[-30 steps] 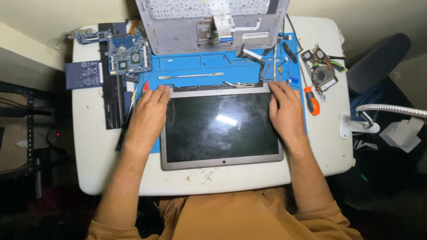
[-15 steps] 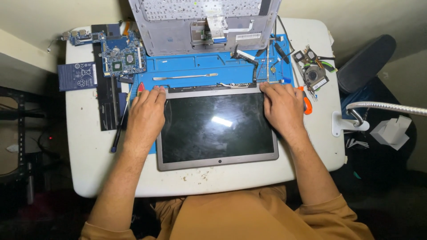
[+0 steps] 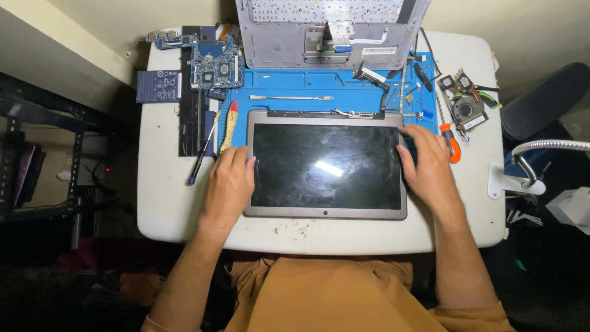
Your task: The person cleans a laptop screen bezel with a brush, then places the bezel onto the screen and presses it into place. They continue to adjust and secure the bezel around the screen edges.
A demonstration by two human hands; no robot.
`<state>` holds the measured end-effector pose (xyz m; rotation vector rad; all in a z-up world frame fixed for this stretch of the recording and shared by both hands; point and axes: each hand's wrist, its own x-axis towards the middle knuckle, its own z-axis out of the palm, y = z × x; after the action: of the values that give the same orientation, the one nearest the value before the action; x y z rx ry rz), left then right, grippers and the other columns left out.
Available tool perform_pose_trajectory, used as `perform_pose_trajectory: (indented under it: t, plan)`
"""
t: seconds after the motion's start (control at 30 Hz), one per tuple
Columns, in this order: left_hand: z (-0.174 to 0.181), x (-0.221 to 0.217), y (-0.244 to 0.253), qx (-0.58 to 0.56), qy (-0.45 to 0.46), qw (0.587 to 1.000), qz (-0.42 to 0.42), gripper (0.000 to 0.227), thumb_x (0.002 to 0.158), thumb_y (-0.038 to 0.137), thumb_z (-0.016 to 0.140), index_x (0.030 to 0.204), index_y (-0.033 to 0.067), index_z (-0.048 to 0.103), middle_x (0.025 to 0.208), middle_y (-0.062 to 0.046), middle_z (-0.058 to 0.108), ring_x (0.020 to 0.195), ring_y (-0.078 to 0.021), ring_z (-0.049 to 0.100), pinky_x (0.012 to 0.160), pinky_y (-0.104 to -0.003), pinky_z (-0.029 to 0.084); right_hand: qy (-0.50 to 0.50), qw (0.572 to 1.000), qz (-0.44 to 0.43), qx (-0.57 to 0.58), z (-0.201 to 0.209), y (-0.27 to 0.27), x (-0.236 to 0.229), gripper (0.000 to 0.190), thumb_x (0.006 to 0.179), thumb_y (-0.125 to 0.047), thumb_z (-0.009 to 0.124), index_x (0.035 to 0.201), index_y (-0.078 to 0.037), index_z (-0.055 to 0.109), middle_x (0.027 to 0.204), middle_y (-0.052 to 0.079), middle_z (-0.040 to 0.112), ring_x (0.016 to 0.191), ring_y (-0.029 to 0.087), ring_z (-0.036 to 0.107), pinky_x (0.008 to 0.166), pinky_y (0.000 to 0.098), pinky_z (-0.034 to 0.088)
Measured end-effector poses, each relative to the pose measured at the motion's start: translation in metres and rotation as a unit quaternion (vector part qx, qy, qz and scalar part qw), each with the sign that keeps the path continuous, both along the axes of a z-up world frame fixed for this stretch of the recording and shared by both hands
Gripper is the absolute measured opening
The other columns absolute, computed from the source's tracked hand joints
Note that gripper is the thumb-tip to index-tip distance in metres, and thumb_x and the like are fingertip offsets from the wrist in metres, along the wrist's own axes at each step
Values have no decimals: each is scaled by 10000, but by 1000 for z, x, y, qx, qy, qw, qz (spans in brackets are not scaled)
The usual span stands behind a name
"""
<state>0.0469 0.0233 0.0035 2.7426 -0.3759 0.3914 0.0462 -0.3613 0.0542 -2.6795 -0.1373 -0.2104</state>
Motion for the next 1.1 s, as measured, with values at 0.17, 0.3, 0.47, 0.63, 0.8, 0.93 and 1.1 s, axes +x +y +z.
perform_pose_trajectory:
  t: [0.17, 0.3, 0.47, 0.63, 0.8, 0.93, 1.1]
  plan:
    - [18, -38, -13, -50, 100, 989, 98, 397, 1006, 291, 673, 1275, -2, 674, 1101, -187, 689, 975, -336, 725, 791, -414, 597, 88, 991, -76, 73, -9, -4, -44, 351, 1016, -168, 711, 1263, 55, 601, 1129, 232, 638, 925, 354, 706, 794, 405, 606]
    - [37, -47, -27, -132, 168, 966, 144, 478, 1000, 316, 660, 1318, -40, 647, 1056, -231, 682, 923, -386, 719, 746, -474, 598, 156, 974, -132, 95, 12, 18, -56, 484, 1011, -186, 689, 1355, 120, 539, 1228, 302, 622, 1031, 407, 703, 825, 462, 608]
    - [23, -41, -18, -186, 173, 956, 149, 470, 997, 313, 664, 1304, -43, 653, 1012, -220, 685, 870, -367, 728, 688, -446, 605, 179, 961, -173, 118, 10, 16, -47, 506, 1035, -223, 679, 1375, 122, 531, 1243, 298, 651, 1031, 422, 704, 829, 481, 595]
    - [4, -29, 0, -254, 206, 934, 142, 380, 1012, 262, 623, 1257, -21, 687, 1017, -222, 710, 894, -385, 732, 684, -426, 616, 218, 950, -181, 131, 5, 2, -34, 463, 1082, -319, 600, 1362, 50, 596, 1235, 271, 676, 1003, 421, 718, 817, 503, 590]
    - [2, -27, 3, -471, 293, 817, 158, 426, 1049, 223, 560, 1365, -59, 609, 1207, -249, 723, 1140, -277, 689, 935, -439, 575, 235, 946, -165, 150, -8, -12, -30, 420, 1089, -298, 574, 1363, 16, 631, 1203, 248, 679, 1076, 424, 687, 886, 545, 547]
    - [1, -33, 9, -538, 271, 786, 135, 430, 1054, 178, 547, 1384, -96, 572, 1210, -275, 713, 1162, -252, 659, 991, -447, 544, 218, 928, -190, 236, -22, -15, -37, 387, 1081, -250, 591, 1335, 39, 634, 1120, 229, 691, 994, 323, 677, 858, 510, 526]
    - [-28, -39, 16, -612, 183, 763, 103, 320, 1067, 102, 530, 1345, -25, 624, 1106, -144, 724, 1065, -156, 633, 995, -381, 551, 141, 872, -182, 431, -14, -3, -32, 233, 1124, -234, 504, 1213, -51, 617, 911, -13, 497, 865, 106, 481, 806, 270, 459]
